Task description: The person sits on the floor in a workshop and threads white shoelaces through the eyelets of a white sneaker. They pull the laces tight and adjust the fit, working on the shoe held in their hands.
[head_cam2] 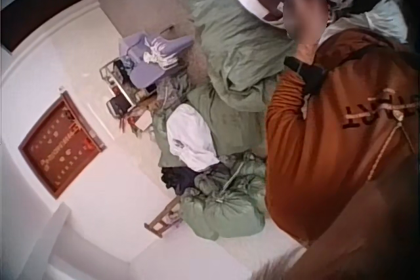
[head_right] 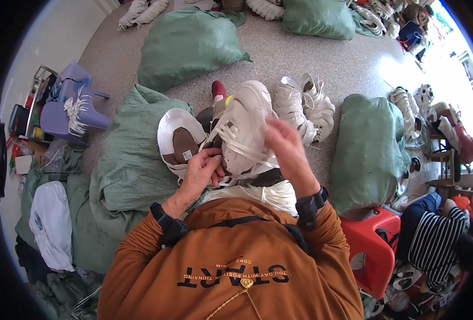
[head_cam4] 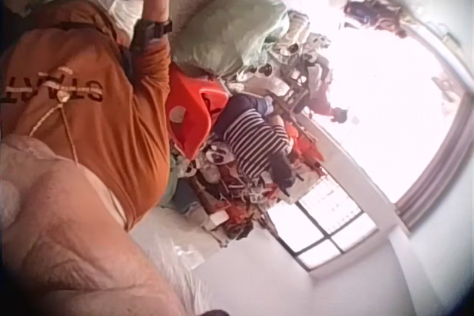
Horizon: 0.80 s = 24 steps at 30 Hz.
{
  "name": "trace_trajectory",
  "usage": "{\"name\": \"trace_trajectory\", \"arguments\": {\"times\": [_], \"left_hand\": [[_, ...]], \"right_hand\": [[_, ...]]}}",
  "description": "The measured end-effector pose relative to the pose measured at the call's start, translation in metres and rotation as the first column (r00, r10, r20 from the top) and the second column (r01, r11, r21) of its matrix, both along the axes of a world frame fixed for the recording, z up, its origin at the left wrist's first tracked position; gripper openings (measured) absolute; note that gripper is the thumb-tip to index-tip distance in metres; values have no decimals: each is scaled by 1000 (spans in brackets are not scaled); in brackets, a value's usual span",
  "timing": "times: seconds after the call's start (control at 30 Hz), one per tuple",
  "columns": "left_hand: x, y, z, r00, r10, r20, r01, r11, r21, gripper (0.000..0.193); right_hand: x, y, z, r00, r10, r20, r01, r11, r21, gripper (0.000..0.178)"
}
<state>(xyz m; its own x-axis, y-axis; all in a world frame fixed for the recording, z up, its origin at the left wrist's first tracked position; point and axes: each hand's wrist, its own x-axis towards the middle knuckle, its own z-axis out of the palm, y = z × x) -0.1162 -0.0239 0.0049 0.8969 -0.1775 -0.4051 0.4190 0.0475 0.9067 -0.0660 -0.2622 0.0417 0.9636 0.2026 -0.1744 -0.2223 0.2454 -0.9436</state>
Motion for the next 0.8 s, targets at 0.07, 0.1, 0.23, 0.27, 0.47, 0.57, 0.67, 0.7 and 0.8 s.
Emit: {"name": "trace_trajectory", "arguments": {"times": [0.07,0.1,0.23,0.27,0.47,0.57,0.67,0.7,0.8], "left_hand": [[0,3,-1,999,-46,19,46,998,34,41],[0,5,0,997,-66,30,64,996,56,42],[-4,8,6,996,-74,60,68,994,84,46],[-4,9,8,992,-101,77,93,990,111,48],[5,10,11,992,-124,-19,125,991,42,51],[6,4,9,981,-192,-19,193,979,61,53],[1,-1,20,971,-240,-1,239,967,91,57],[2,0,20,975,-221,6,219,970,107,57],[3,5,16,988,-150,17,146,978,147,59]], "right_hand": [[-8,0,-2,978,185,-92,-191,980,-59,41],[-5,-1,-3,976,189,-111,-197,978,-68,42],[3,-6,-6,972,200,-127,-207,977,-49,43],[1,-5,-2,970,206,-132,-210,978,-14,43],[1,23,1,977,206,-52,-204,978,48,42],[9,18,-18,953,261,-156,-252,965,77,43],[16,1,-27,902,346,-258,-287,928,239,41],[18,-4,-28,888,369,-275,-286,911,297,40],[21,-9,-46,871,423,-250,-326,878,350,40]]}}
